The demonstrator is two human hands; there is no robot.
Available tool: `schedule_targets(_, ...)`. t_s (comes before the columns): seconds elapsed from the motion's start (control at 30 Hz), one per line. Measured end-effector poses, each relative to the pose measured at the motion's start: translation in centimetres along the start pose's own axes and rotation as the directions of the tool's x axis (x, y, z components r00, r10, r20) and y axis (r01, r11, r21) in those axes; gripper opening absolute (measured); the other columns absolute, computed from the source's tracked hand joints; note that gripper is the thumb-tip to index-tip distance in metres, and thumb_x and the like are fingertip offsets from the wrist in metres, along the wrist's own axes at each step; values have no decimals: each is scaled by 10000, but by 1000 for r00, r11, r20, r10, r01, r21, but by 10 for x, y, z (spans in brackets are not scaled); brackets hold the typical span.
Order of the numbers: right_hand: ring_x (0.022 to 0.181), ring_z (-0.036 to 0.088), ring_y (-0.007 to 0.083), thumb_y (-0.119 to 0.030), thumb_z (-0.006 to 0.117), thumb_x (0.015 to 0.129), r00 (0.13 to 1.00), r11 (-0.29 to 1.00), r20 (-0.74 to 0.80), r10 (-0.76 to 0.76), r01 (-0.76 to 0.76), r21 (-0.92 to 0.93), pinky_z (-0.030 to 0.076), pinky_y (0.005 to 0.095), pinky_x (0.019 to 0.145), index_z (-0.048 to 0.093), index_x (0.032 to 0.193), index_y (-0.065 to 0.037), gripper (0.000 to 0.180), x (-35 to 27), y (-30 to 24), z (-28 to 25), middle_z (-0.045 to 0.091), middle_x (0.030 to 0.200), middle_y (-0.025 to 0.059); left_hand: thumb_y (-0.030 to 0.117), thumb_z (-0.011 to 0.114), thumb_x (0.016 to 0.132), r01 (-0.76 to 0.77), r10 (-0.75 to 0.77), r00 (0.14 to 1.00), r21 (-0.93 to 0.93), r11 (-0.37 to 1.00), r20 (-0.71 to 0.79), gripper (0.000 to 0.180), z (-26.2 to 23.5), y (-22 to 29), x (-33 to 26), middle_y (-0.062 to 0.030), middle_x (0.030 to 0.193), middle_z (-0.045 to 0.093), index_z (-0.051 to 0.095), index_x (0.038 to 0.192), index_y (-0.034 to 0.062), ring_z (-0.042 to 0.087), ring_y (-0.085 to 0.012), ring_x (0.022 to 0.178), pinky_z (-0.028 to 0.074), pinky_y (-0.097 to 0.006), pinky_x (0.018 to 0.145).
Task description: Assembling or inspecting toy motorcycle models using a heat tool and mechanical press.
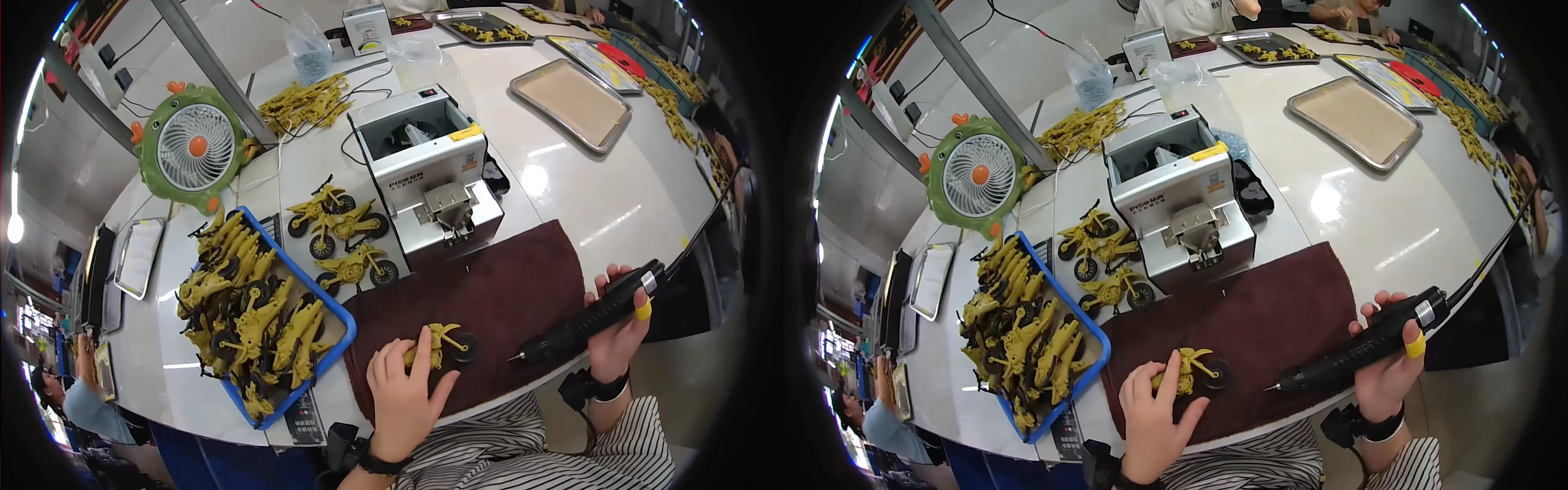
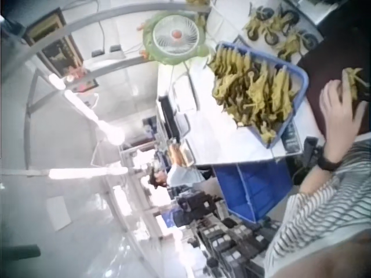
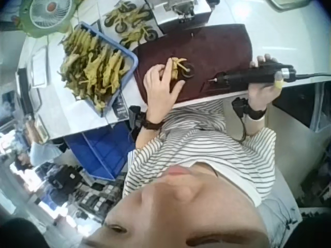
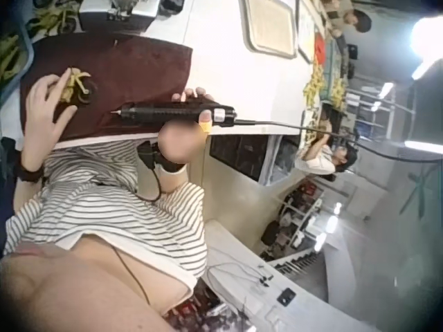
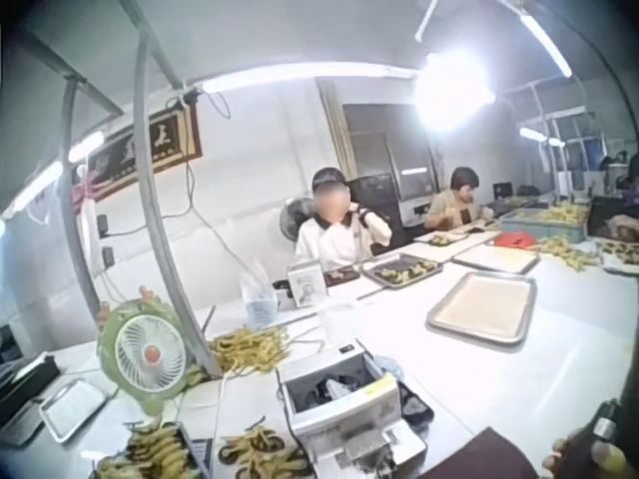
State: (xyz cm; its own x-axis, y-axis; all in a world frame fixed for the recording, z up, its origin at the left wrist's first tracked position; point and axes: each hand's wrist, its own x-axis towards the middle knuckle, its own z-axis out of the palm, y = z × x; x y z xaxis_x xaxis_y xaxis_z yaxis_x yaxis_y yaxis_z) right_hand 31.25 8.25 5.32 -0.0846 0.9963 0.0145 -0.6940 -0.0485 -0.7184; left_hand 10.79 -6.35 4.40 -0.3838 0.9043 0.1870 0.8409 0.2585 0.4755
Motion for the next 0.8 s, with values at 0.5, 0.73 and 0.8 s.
schedule_targets(0.5,746,570,212,-126,766,578,651,975,727,216,-104,-196,480,307,648,409,981,-11,550,9,11,80,527,842,101,102,648,671,-21,10,999,-252,967,-45,342,-11,-29,-10,-125,1040,559,534,985,34,483,-311,1030,342,-394,887)
schedule_targets(0.73,647,593,222,43,731,542,253,926,910,327,-278,-256,491,292,586,553,793,33,308,29,15,99,583,699,140,102,650,667,-46,31,997,-208,977,-77,323,-7,-29,-12,-103,1015,569,541,964,39,493,-288,1016,346,-389,876)
schedule_targets(0.8,641,594,210,44,729,542,199,900,902,384,-300,-317,487,279,578,554,781,32,297,30,15,104,587,701,137,99,650,666,-52,35,996,-209,977,-87,322,-7,-29,-12,-100,1008,571,541,963,39,496,-284,1005,344,-385,873)
